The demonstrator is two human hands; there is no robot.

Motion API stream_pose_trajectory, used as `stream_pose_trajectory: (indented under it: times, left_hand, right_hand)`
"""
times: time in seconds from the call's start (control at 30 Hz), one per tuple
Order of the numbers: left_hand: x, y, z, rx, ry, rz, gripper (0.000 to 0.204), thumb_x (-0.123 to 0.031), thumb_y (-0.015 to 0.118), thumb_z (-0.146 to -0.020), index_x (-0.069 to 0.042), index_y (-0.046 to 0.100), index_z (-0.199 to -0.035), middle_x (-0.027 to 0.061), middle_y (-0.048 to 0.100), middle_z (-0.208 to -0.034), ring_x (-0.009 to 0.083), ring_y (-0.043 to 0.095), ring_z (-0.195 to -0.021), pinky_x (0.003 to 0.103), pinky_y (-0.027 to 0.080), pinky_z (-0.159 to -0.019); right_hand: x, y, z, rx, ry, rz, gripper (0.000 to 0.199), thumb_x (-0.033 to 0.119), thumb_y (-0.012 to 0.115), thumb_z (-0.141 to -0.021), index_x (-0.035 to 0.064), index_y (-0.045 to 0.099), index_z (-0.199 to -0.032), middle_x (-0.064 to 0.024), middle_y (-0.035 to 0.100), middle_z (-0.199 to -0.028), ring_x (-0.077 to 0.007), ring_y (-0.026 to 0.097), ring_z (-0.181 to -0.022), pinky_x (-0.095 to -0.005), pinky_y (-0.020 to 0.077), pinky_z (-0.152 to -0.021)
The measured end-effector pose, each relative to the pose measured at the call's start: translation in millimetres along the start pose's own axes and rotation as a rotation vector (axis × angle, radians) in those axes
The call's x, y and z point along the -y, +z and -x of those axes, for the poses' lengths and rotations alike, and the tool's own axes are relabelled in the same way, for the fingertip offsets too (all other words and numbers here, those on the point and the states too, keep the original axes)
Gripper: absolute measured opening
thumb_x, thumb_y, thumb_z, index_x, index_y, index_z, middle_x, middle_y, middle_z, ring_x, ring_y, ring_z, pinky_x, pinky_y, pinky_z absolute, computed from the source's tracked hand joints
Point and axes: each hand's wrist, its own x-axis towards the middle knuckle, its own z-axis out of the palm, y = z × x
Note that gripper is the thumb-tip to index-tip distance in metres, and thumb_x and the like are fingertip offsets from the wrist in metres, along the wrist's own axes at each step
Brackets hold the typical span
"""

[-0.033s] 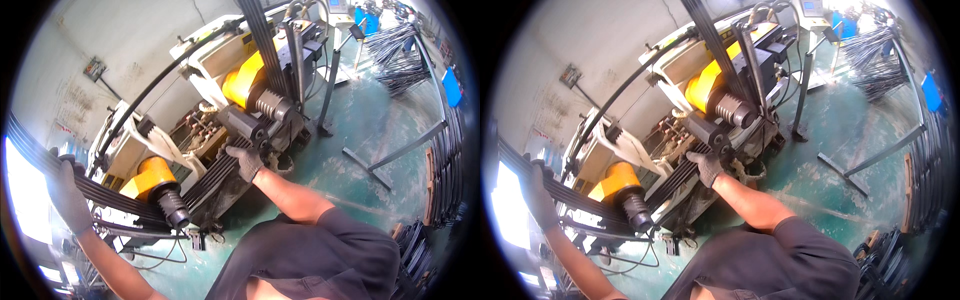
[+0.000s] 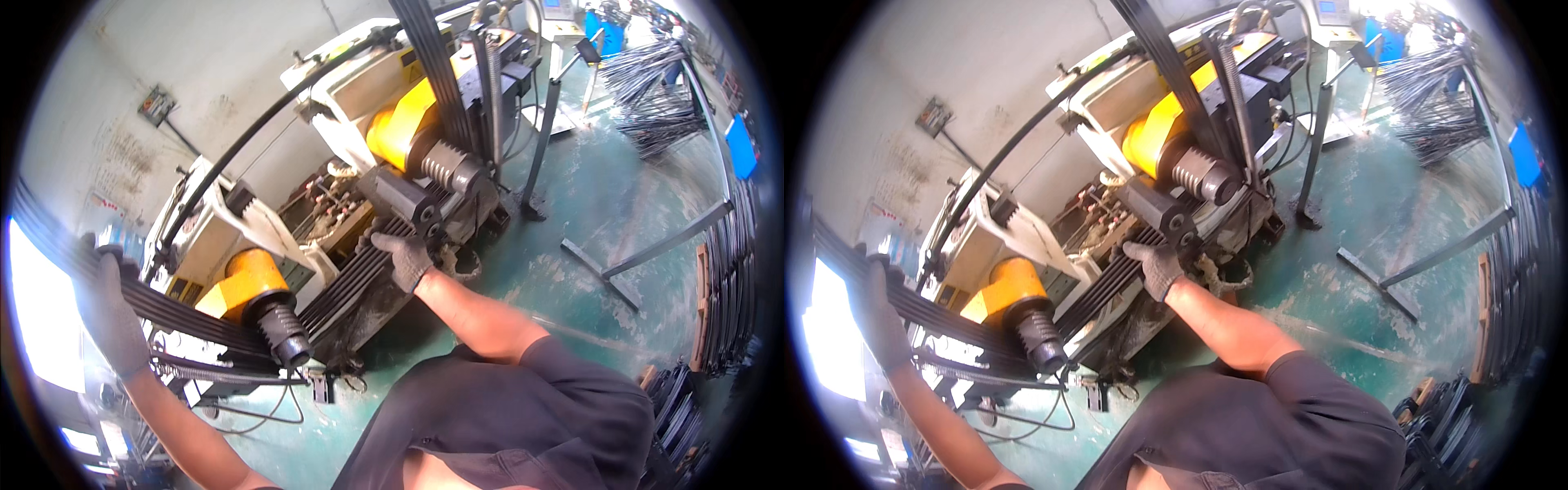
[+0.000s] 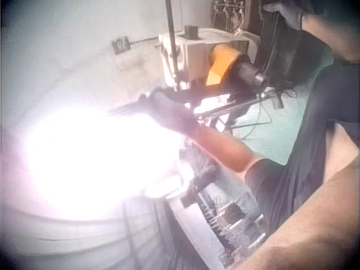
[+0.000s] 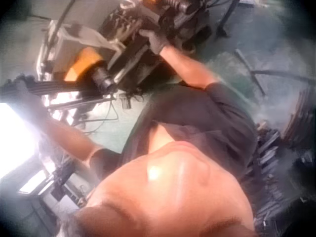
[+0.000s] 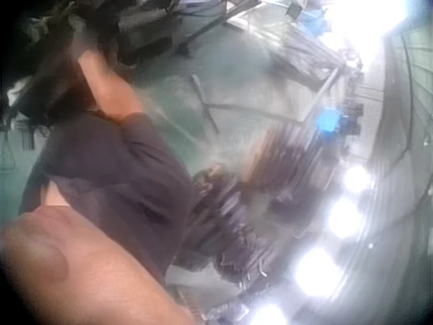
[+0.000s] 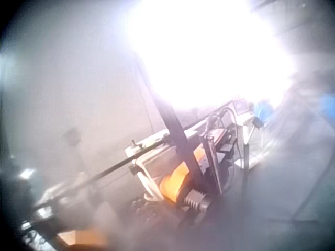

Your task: The person repeatedly picks up bundles of straight metal rods from the floor and feeds them into a bending machine. After the machine bends the rods, the person removes the finished U-shaped pieces and stacks them on the floor.

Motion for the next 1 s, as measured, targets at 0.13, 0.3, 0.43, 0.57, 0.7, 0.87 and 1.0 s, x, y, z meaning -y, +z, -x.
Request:
stream_pose_trajectory:
  times: [0.13, 0.3, 0.43, 0.57, 0.7, 0.87, 1.0]
  left_hand:
    - [1, -12, 1, 0.018, 0.023, -0.038, 0.04, -0.005, 0.052, -0.105, 0.006, 0.052, -0.144, 0.0097, 0.066, -0.108, 0.0165, 0.064, -0.09, 0.031, 0.052, -0.085]
    - [8, -19, 1, 0.034, 0.045, -0.029, 0.039, -0.013, 0.054, -0.106, 0.0, 0.056, -0.142, 0.0096, 0.072, -0.11, 0.0187, 0.071, -0.093, 0.032, 0.057, -0.086]
    - [0, -17, 4, 0.073, 0.031, -0.01, 0.044, -0.014, 0.06, -0.102, 0.003, 0.053, -0.142, 0.013, 0.069, -0.112, 0.0213, 0.068, -0.096, 0.034, 0.054, -0.09]
    - [-3, -20, -1, 0.075, 0.03, -0.14, 0.044, -0.016, 0.06, -0.101, 0.004, 0.056, -0.14, 0.0139, 0.071, -0.11, 0.022, 0.07, -0.098, 0.035, 0.055, -0.09]
    - [-10, -21, -9, 0.099, 0.069, -0.204, 0.046, -0.022, 0.064, -0.1, 0.004, 0.059, -0.138, 0.0142, 0.073, -0.114, 0.023, 0.072, -0.101, 0.035, 0.054, -0.093]
    - [-9, -45, -38, 0.097, 0.201, -0.226, 0.038, -0.026, 0.059, -0.102, 0.0, 0.071, -0.128, 0.0145, 0.076, -0.117, 0.0241, 0.074, -0.105, 0.037, 0.052, -0.101]
    - [4, -56, -46, 0.216, 0.295, -0.282, 0.042, -0.028, 0.053, -0.107, -0.002, 0.063, -0.139, 0.0146, 0.073, -0.127, 0.0264, 0.071, -0.114, 0.038, 0.054, -0.103]
  right_hand:
    - [-3, 8, 6, 0.001, 0.028, -0.04, 0.019, -0.008, 0.065, -0.09, 0.0006, 0.066, -0.107, -0.0106, 0.072, -0.096, -0.025, 0.074, -0.087, -0.0382, 0.0627, -0.083]
    - [-9, 6, 3, 0.033, 0.054, -0.142, 0.019, -0.009, 0.063, -0.092, 0.0031, 0.063, -0.106, -0.0113, 0.07, -0.097, -0.0274, 0.073, -0.089, -0.0431, 0.0632, -0.086]
    - [-14, 1, -4, 0.015, 0.093, -0.146, 0.021, -0.009, 0.064, -0.093, 0.0041, 0.062, -0.108, -0.0121, 0.07, -0.098, -0.0288, 0.073, -0.09, -0.0449, 0.0632, -0.086]
    - [-14, 2, -4, 0.068, 0.084, -0.152, 0.022, -0.009, 0.065, -0.093, 0.0057, 0.063, -0.109, -0.0118, 0.071, -0.099, -0.0284, 0.072, -0.093, -0.0464, 0.0624, -0.088]
    - [-13, 1, -7, 0.04, 0.1, -0.164, 0.022, -0.008, 0.065, -0.094, 0.0073, 0.063, -0.11, -0.0107, 0.07, -0.099, -0.0282, 0.071, -0.093, -0.0477, 0.0613, -0.091]
    - [-14, 10, -1, 0.019, 0.131, -0.172, 0.019, -0.003, 0.066, -0.096, 0.0075, 0.062, -0.111, -0.0096, 0.068, -0.098, -0.0276, 0.069, -0.095, -0.0488, 0.0602, -0.093]
    - [-15, 4, -4, 0.109, 0.056, -0.144, 0.016, 0.0, 0.067, -0.098, 0.0074, 0.062, -0.111, -0.0086, 0.068, -0.098, -0.0277, 0.068, -0.095, -0.0499, 0.0594, -0.094]
